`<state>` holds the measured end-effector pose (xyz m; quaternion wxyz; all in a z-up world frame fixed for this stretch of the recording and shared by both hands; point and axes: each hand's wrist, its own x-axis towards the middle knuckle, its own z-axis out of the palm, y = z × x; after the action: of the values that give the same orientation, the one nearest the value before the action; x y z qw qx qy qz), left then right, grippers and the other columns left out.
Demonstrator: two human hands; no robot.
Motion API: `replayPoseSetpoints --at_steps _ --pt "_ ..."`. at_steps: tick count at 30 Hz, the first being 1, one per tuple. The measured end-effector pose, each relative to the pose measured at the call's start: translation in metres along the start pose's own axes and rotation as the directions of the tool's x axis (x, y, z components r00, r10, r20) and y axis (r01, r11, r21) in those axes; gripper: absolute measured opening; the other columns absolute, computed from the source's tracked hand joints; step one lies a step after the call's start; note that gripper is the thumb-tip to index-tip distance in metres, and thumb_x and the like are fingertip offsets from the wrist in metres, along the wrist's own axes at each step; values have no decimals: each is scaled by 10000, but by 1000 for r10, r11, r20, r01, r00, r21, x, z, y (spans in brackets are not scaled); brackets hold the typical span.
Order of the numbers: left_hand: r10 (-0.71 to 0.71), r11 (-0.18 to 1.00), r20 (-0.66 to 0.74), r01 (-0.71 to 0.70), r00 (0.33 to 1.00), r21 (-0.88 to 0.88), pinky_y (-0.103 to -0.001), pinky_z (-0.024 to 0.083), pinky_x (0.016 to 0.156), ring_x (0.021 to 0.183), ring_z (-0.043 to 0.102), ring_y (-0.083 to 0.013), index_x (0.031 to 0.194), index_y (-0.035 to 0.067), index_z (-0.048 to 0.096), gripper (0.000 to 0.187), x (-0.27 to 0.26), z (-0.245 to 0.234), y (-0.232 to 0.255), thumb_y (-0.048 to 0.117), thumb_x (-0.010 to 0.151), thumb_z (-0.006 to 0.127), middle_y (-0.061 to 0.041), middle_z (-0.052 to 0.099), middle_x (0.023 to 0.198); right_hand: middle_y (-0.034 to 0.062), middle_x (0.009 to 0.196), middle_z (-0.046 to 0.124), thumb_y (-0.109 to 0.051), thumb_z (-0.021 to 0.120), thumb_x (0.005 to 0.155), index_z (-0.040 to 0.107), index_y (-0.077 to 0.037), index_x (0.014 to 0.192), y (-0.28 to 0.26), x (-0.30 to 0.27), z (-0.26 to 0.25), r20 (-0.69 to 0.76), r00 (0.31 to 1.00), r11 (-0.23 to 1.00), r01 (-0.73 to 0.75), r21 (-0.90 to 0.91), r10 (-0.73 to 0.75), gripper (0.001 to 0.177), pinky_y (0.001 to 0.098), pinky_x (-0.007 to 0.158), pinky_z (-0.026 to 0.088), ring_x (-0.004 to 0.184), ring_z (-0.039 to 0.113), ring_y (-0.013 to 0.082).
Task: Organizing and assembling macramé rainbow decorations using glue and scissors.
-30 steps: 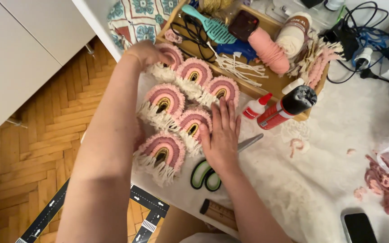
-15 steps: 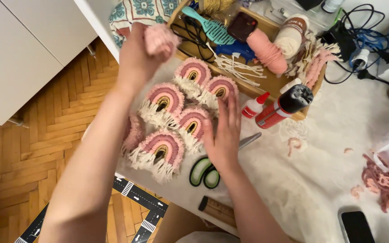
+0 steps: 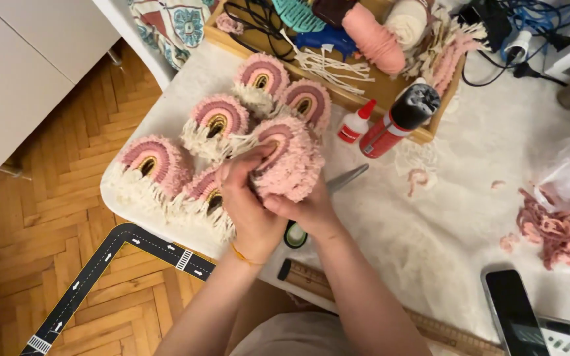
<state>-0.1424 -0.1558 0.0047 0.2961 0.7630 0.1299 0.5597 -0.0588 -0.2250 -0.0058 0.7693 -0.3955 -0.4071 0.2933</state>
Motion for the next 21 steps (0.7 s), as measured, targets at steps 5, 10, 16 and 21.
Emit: replayPoseSetpoints --at_steps 5,10,16,21 --pt "-252 936 -93 218 963 -277 -389 511 1071 1178 620 -273 1320 25 400 593 -13 9 3 93 889 801 -131 566 1251 122 1337 551 -225 862 830 409 22 1494 14 -6 -4 -92 994 999 -51 -4 51 840 391 1136 506 1254 568 215" --pt "-279 952 55 284 959 -111 -397 517 1013 1142 621 -316 1296 23 479 570 0 -10 10 51 821 794 -154 575 1221 93 1392 523 -209 838 834 273 -39 1592 0 1 5 -146 989 1000 -7 -27 3 960 360 1127 490 1298 548 199" --pt "-227 973 246 227 942 30 -457 489 1045 1224 570 -396 1327 28 515 601 4 -26 12 -16 765 723 -197 584 1274 123 1449 531 -141 820 867 376 -9 1549 14 -3 -7 -63 997 998 -39 -57 36 824 398 1215 459 1365 534 228" --pt "-79 992 420 115 904 -60 -484 459 1049 1278 512 -425 1366 6 495 722 38 -71 9 20 692 753 -241 527 1343 130 1444 569 -108 763 856 435 -18 1509 22 -4 -17 -118 979 967 -138 216 166 736 422 1211 449 1375 551 262"
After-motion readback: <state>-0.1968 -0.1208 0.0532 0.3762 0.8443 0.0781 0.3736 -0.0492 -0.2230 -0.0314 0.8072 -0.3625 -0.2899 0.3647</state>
